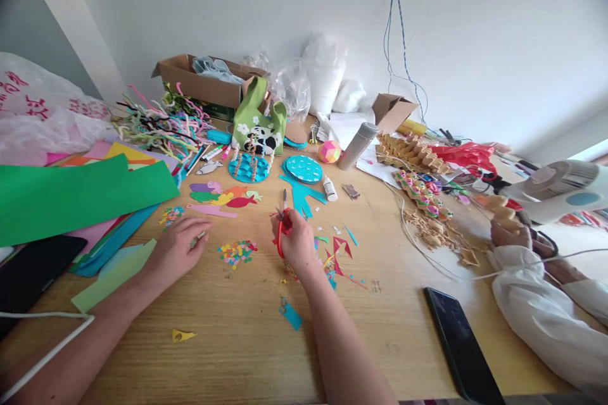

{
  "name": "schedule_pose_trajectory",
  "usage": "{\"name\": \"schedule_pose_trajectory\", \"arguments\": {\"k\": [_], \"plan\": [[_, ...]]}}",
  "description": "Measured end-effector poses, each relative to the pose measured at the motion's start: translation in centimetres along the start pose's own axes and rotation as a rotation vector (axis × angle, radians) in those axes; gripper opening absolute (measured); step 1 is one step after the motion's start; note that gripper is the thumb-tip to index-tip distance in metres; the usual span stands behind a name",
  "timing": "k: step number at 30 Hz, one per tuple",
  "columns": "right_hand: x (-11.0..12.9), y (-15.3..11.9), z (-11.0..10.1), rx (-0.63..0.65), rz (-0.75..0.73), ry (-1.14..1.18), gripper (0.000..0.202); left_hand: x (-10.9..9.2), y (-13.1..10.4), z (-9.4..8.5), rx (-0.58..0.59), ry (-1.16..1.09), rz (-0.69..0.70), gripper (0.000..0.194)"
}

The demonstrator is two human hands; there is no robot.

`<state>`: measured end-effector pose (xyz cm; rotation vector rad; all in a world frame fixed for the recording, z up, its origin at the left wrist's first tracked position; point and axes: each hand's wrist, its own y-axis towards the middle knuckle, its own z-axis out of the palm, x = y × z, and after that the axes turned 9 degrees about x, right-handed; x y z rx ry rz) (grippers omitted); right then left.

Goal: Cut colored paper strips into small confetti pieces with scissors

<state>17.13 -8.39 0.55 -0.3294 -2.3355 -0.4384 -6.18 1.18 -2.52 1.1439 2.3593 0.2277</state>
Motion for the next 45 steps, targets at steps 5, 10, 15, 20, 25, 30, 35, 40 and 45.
{"name": "schedule_pose_trajectory", "arguments": {"k": [5, 10, 15, 20, 25, 30, 35, 40, 45], "plan": [[0.2, 0.3, -2.1, -0.113, 0.053, 0.144, 0.018, 0.1, 0.4, -0.6, -0.041, 0.064, -0.048, 0.030], [-0.5, 0.3, -2.5, -0.234, 0.086, 0.295, 0.024, -0.7, 1.7, -0.5, 0.053, 0.213, -0.038, 0.032], [-1.6, 0.7, -3.2, -0.423, 0.093, 0.448, 0.025, -1.2, 4.2, -0.4, 0.209, 0.408, -0.022, 0.026], [-2.9, 0.8, -4.8, -0.624, 0.110, 0.445, 0.024, -1.0, 5.9, -0.2, 0.370, 0.474, -0.072, 0.027], [-4.0, 0.9, -5.9, -0.725, 0.121, 0.467, 0.025, -0.2, 6.2, 0.4, 0.390, 0.530, -0.034, 0.029], [-4.7, 1.1, -6.3, -0.796, 0.127, 0.493, 0.025, 0.3, 6.3, 0.7, 0.389, 0.541, -0.024, 0.029], [-5.7, 1.2, -7.1, -0.838, 0.124, 0.423, 0.026, 0.2, 6.5, 0.0, 0.454, 0.558, -0.027, 0.026], [-6.3, 1.2, -7.8, -0.877, 0.125, 0.421, 0.026, 0.2, 7.0, -0.8, 0.581, 0.543, -0.010, 0.028], [-6.1, 1.2, -7.7, -0.885, 0.126, 0.505, 0.024, 0.3, 7.0, -0.5, 0.553, 0.547, -0.021, 0.028]]}}
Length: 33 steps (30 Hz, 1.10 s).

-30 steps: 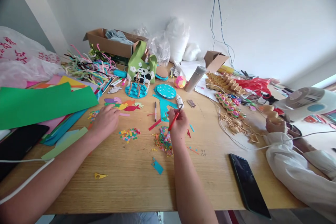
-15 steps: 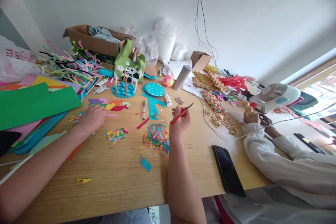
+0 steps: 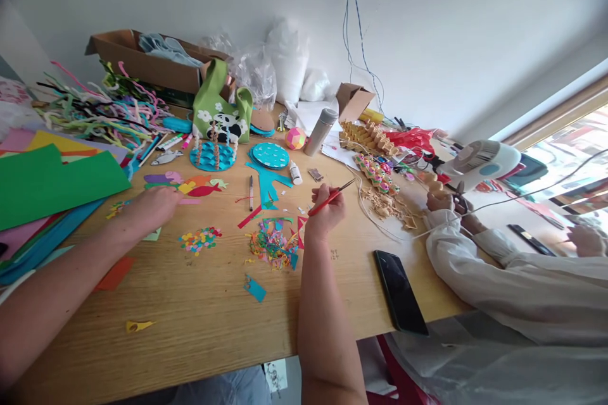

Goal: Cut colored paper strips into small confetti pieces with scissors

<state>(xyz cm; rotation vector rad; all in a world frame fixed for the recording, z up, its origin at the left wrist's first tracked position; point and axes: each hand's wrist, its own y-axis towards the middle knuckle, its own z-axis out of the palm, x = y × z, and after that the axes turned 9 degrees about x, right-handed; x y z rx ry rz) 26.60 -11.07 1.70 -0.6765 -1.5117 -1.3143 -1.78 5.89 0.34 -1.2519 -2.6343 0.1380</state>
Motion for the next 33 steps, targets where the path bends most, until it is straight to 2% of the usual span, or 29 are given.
{"name": "schedule_pose_trajectory", "arguments": {"k": [7, 9, 12, 14, 16, 19, 23, 26, 33], "plan": [[0.1, 0.1, 0.2, 0.137, 0.079, -0.056, 0.027, 0.2, -0.1, 0.6, -0.085, 0.039, -0.023, 0.024], [0.1, 0.5, -0.2, 0.319, 0.135, -0.223, 0.026, 0.3, -0.2, 0.6, -0.101, 0.031, -0.047, 0.023], [0.2, 0.9, -1.3, 0.728, 0.213, -0.610, 0.021, 0.6, -0.4, 0.4, -0.159, 0.037, -0.080, 0.024], [0.5, 0.8, -2.0, 0.886, 0.232, -0.750, 0.015, 0.6, -0.6, 0.2, -0.187, 0.042, -0.086, 0.024], [0.8, 0.3, -2.5, 0.996, 0.214, -0.890, 0.023, 0.6, -0.7, 0.2, -0.179, 0.037, -0.082, 0.024], [1.3, -0.6, -2.5, 1.081, 0.133, -1.072, 0.027, 0.5, -0.7, 0.6, -0.139, 0.002, -0.068, 0.028], [1.3, -1.9, -2.0, 1.168, 0.048, -1.252, 0.013, 0.2, -0.7, 0.9, -0.133, -0.023, -0.057, 0.035], [1.4, -2.7, -1.7, 1.224, 0.015, -1.347, 0.009, 0.1, -1.1, 0.7, -0.178, -0.058, -0.075, 0.036], [2.0, -3.4, -1.5, 1.276, 0.026, -1.485, 0.019, -0.2, -1.9, 0.9, -0.327, -0.123, -0.055, 0.042]]}}
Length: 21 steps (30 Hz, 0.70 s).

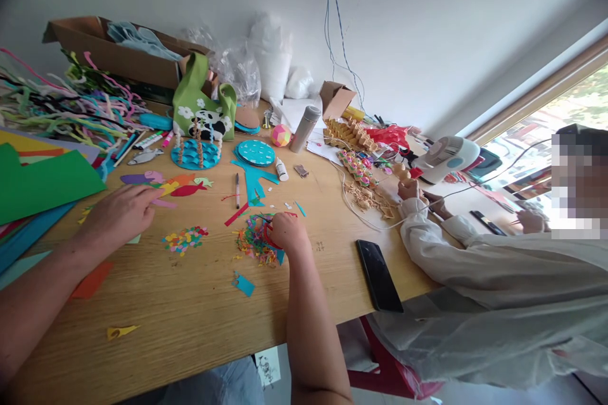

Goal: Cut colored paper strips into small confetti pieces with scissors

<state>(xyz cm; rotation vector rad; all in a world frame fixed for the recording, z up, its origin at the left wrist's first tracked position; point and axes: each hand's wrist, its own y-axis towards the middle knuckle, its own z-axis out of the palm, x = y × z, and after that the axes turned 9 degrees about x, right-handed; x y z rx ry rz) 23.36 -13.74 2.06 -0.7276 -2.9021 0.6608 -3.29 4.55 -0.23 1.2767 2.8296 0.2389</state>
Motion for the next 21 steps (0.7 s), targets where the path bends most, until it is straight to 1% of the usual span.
{"name": "schedule_pose_trajectory", "arguments": {"k": [2, 4, 9, 13, 18, 21], "plan": [[0.0, 0.0, 0.0, 0.018, 0.003, -0.008, 0.022, -0.2, -0.2, 0.1, -0.040, -0.019, 0.029, 0.043], [0.1, 0.0, 0.0, 0.029, 0.006, -0.008, 0.024, -0.4, -0.3, 0.1, -0.056, -0.041, 0.055, 0.043], [-0.1, 0.1, 0.0, 0.034, 0.023, 0.020, 0.021, -0.6, -0.6, 0.1, -0.039, -0.084, 0.082, 0.043], [-0.8, -0.4, -0.3, 0.015, 0.030, 0.080, 0.018, -0.5, -0.9, 0.2, -0.025, -0.097, 0.078, 0.043], [-1.6, -1.7, -1.2, -0.090, 0.065, 0.152, 0.016, -0.6, -1.1, 0.4, -0.019, -0.106, 0.059, 0.041], [-1.6, -2.6, -1.5, -0.192, 0.098, 0.190, 0.013, -0.6, -1.2, 0.7, -0.030, -0.124, 0.061, 0.041]]}}
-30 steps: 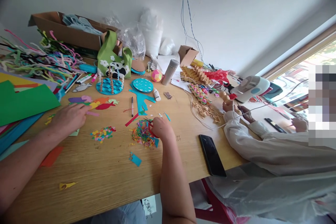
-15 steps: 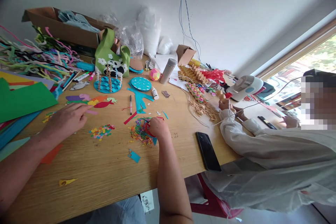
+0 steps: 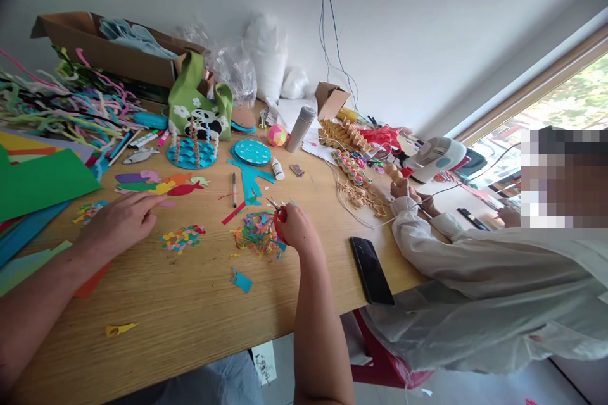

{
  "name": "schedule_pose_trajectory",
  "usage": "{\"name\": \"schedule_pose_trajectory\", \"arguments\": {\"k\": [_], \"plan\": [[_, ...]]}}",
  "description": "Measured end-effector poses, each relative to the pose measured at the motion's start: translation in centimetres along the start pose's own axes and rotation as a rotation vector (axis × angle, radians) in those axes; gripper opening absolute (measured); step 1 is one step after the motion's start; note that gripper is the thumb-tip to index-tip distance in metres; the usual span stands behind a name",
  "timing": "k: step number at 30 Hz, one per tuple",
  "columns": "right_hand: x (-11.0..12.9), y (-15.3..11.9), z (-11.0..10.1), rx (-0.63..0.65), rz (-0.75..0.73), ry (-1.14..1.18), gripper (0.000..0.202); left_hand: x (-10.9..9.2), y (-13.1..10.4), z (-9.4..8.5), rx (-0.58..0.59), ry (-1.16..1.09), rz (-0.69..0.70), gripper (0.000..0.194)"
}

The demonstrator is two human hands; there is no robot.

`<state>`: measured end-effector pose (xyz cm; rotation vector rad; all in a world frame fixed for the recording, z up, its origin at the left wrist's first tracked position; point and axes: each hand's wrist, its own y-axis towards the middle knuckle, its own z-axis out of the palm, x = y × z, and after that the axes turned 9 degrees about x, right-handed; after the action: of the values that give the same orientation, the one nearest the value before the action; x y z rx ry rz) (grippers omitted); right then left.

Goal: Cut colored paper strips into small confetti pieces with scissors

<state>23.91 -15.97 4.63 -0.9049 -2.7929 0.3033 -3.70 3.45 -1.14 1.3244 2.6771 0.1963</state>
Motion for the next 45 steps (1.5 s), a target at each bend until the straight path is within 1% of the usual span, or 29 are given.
{"name": "schedule_pose_trajectory", "arguments": {"k": [4, 7, 10, 13, 17, 20, 23, 29, 32, 34, 36, 39, 42, 43, 45], "plan": [[-0.2, -1.2, -0.4, -0.196, 0.002, 0.109, 0.008, 0.0, 0.0, 0.3, -0.041, -0.030, -0.008, 0.041], [-0.5, -2.0, -0.8, -0.320, -0.027, 0.163, 0.006, 0.0, 0.0, 0.5, -0.042, -0.051, -0.005, 0.041], [-0.7, -2.6, -1.3, -0.403, -0.038, 0.206, 0.008, 0.0, 0.0, 0.5, -0.026, -0.058, -0.005, 0.041], [-0.7, -2.9, -1.5, -0.475, -0.098, 0.250, 0.009, 0.0, 0.0, 0.5, -0.035, -0.071, -0.002, 0.042], [-0.7, -3.0, -1.3, -0.606, -0.175, 0.308, 0.010, 0.1, 0.0, 0.7, -0.044, -0.096, 0.012, 0.042], [-0.7, -2.9, -1.0, -0.689, -0.168, 0.366, 0.012, 0.1, 0.1, 0.7, -0.045, -0.106, 0.005, 0.042], [-0.6, -2.9, -0.8, -0.713, -0.115, 0.416, 0.012, 0.1, 0.1, 0.6, -0.034, -0.127, 0.002, 0.041], [-0.3, -3.3, -1.2, -0.684, -0.051, 0.519, 0.011, -0.3, 0.1, 0.1, 0.001, -0.184, -0.004, 0.039], [-0.5, -3.4, -1.5, -0.658, -0.040, 0.595, 0.012, -0.9, 0.3, -0.4, -0.007, -0.258, -0.017, 0.039], [-0.7, -3.4, -1.5, -0.665, -0.044, 0.625, 0.013, -1.7, 0.6, -1.0, -0.021, -0.350, -0.012, 0.039], [-0.9, -3.5, -1.5, -0.658, -0.052, 0.644, 0.013, -3.0, 0.9, -1.8, -0.027, -0.491, 0.003, 0.038], [-0.7, -3.6, -1.3, -0.606, -0.074, 0.688, 0.015, -5.8, 1.8, -3.2, 0.064, -0.804, 0.023, 0.038], [0.1, -3.8, -1.4, -0.578, -0.094, 0.668, 0.016, -9.2, 3.0, -4.0, 0.133, -1.076, 0.118, 0.044], [0.5, -3.9, -1.4, -0.588, -0.097, 0.633, 0.015, -10.3, 3.5, -4.1, 0.115, -1.108, 0.142, 0.042], [1.2, -4.1, -1.7, -0.620, -0.104, 0.531, 0.013, -12.4, 4.6, -3.9, 0.026, -1.111, 0.212, 0.038]]}}
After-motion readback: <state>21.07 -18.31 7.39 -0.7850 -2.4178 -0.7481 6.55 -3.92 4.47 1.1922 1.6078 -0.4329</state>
